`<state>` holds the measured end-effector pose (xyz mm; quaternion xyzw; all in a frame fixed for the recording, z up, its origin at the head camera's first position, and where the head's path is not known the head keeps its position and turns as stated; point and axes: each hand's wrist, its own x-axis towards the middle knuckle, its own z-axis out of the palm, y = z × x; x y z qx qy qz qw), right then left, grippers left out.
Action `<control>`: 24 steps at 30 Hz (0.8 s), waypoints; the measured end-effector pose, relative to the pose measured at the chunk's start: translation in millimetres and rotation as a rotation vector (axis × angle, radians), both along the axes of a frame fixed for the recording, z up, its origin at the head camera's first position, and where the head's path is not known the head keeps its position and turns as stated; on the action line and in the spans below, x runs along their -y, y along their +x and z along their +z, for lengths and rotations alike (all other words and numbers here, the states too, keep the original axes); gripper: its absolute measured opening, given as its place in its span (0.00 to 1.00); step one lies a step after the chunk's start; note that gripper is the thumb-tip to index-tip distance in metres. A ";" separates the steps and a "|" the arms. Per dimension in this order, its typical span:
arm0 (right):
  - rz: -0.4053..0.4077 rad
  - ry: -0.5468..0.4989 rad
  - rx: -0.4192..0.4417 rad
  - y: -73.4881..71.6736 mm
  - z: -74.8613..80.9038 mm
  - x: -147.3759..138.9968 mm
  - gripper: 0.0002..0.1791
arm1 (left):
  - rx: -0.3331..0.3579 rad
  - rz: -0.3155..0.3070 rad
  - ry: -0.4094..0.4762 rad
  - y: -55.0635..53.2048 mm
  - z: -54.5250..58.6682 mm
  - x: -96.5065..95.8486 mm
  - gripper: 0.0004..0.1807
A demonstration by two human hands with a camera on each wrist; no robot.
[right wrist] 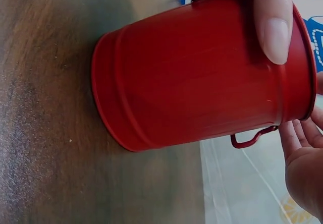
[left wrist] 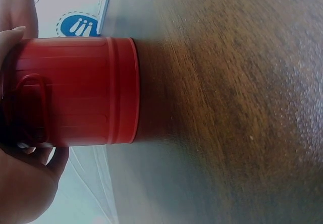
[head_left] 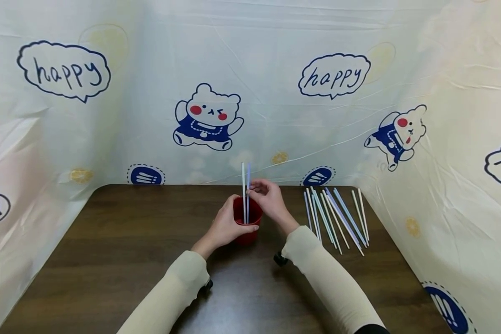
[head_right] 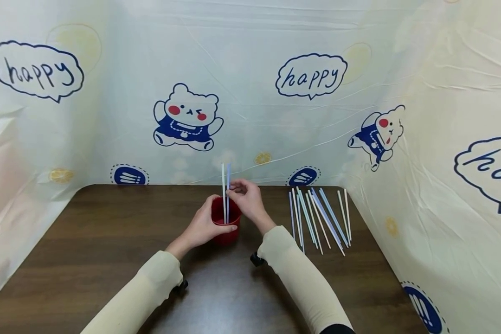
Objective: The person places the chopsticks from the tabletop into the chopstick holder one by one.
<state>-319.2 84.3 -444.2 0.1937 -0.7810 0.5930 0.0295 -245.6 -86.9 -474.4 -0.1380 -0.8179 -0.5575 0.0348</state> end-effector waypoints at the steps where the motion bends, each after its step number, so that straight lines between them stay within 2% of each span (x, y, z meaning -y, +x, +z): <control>1: -0.001 0.003 0.011 0.5 0.3 -1.2 0.15 | 0.003 0.001 0.002 0.6 -0.2 -0.4 0.47; 5: -0.002 0.043 0.015 2.3 6.2 -8.8 0.14 | 0.016 0.009 0.003 2.7 -0.6 -1.6 0.47; 10: -0.038 0.190 -0.080 -3.1 20.0 -21.4 0.16 | 0.010 0.023 -0.016 1.8 0.0 -2.3 0.47; 15: -0.075 0.334 -0.135 -13.4 29.6 -37.4 0.21 | 0.006 0.026 -0.030 0.7 0.9 -1.4 0.47; 20: -0.100 0.536 -0.144 -23.4 25.9 -55.3 0.24 | 0.025 0.034 -0.037 0.5 0.2 -1.0 0.46; 24: -0.129 0.629 -0.125 -31.1 16.4 -69.8 0.25 | 0.037 0.042 -0.052 0.3 0.2 -1.1 0.46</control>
